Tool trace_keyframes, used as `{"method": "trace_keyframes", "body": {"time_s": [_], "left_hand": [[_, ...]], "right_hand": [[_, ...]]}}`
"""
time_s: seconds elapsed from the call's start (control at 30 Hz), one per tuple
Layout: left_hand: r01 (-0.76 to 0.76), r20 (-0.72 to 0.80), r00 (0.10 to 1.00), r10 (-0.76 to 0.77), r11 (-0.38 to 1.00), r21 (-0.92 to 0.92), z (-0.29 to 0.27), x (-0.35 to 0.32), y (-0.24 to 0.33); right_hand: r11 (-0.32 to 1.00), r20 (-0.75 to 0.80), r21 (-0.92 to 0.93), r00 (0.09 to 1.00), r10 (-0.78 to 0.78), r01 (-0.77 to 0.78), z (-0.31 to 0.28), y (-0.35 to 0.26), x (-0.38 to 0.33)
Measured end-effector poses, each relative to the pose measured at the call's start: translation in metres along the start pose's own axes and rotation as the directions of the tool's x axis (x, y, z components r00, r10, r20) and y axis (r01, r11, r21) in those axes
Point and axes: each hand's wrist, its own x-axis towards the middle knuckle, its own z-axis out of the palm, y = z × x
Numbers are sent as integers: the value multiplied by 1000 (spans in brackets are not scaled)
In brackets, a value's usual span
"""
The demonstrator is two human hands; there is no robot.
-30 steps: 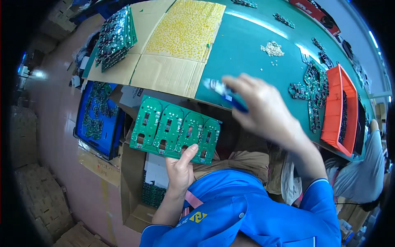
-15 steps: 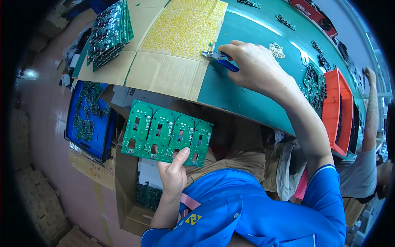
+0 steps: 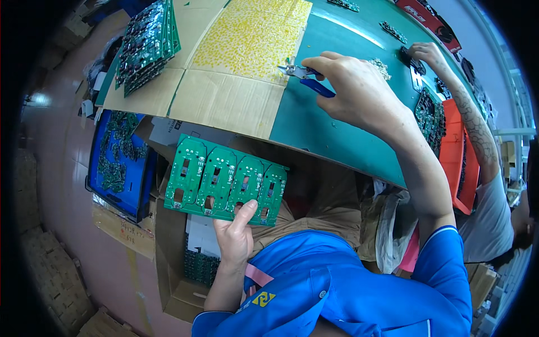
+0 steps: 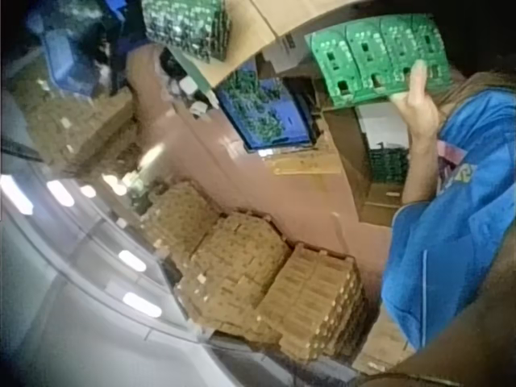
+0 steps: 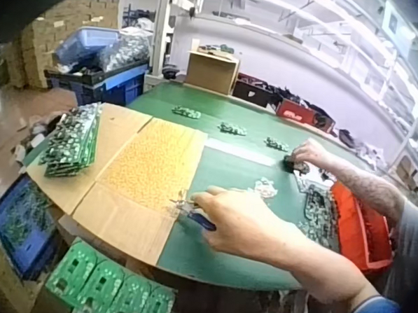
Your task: The person trims connections on circuit board panels using pliers, separates the individual boards, and places them onto the conveyor belt.
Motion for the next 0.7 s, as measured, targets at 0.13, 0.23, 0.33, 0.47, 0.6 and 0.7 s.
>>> {"method": "trace_keyframes", "body": {"time_s": [0.13, 0.23, 0.33, 0.47, 0.6, 0.7], "left_hand": [[1, 2, 1000, -1, 1000, -7, -1, 1, -2], [11, -9, 1000, -11, 1000, -7, 0, 2, -1], [3, -13, 1000, -3, 1000, -14, 0, 2, -1], [16, -22, 1000, -17, 1000, -20, 1, 3, 0], [11, -25, 1000, -11, 1000, -6, 1, 5, -1], [9, -26, 1000, -9, 1000, -8, 2, 5, -1]], "right_hand": [[1000, -15, -2, 1000, -23, 23, 2, 5, 0], [999, 17, -40, 999, -28, 28, 3, 4, 3], [999, 38, -44, 999, -30, 32, 3, 4, 5], [998, 82, -66, 997, -7, 12, 2, 3, 10], [996, 119, -91, 993, 1, 10, 1, 3, 15], [991, 199, -136, 979, 47, -20, -11, -6, 22]]}}
